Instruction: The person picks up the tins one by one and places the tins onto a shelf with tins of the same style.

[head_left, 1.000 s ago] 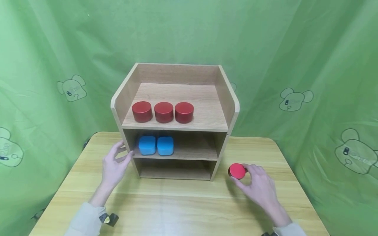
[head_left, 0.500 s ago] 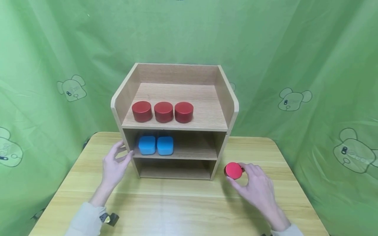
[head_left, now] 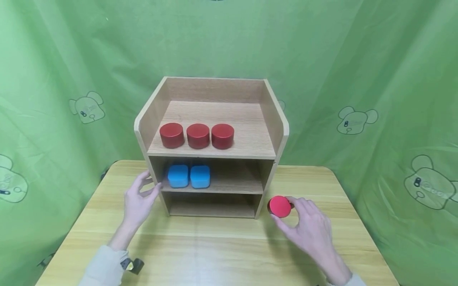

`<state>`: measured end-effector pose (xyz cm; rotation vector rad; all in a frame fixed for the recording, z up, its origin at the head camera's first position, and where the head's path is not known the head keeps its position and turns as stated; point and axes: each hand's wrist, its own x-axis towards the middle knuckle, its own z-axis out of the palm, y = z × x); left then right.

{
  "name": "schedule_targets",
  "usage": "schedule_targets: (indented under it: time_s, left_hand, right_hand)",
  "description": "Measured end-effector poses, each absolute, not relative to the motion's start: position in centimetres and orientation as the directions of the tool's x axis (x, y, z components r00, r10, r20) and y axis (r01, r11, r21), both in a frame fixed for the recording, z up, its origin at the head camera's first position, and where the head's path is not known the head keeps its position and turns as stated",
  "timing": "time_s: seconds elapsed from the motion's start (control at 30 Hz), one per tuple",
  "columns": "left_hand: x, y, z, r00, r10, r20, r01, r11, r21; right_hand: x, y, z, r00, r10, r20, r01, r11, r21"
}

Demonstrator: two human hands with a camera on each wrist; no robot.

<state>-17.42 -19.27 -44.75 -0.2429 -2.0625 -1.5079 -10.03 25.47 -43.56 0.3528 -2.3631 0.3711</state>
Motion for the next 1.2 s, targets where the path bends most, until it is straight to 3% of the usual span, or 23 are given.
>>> schedule_targets:
  time_s: [0.33, 1.0, 1.2]
  left_hand:
    - [-17.2, -19.2, -44.5, -0.824, -0.185, 0.535, 0.45, 0.362, 0.817]
    - [-17.1, -19.1, -44.3, -0.825, -0.186, 0.533, 0.451, 0.351, 0.821]
    - [-17.1, -19.1, -44.4, -0.827, -0.185, 0.531, 0.449, 0.351, 0.821]
  right_hand:
    - [-9.5, 24.0, -41.8, -0.663, -0.16, 0.731, -0.38, 0.914, -0.144]
    - [-9.7, 21.3, -39.2, -0.636, -0.155, 0.756, -0.389, 0.91, -0.14]
    - [-10.2, 20.2, -38.2, -0.57, -0.138, 0.81, -0.404, 0.905, -0.131]
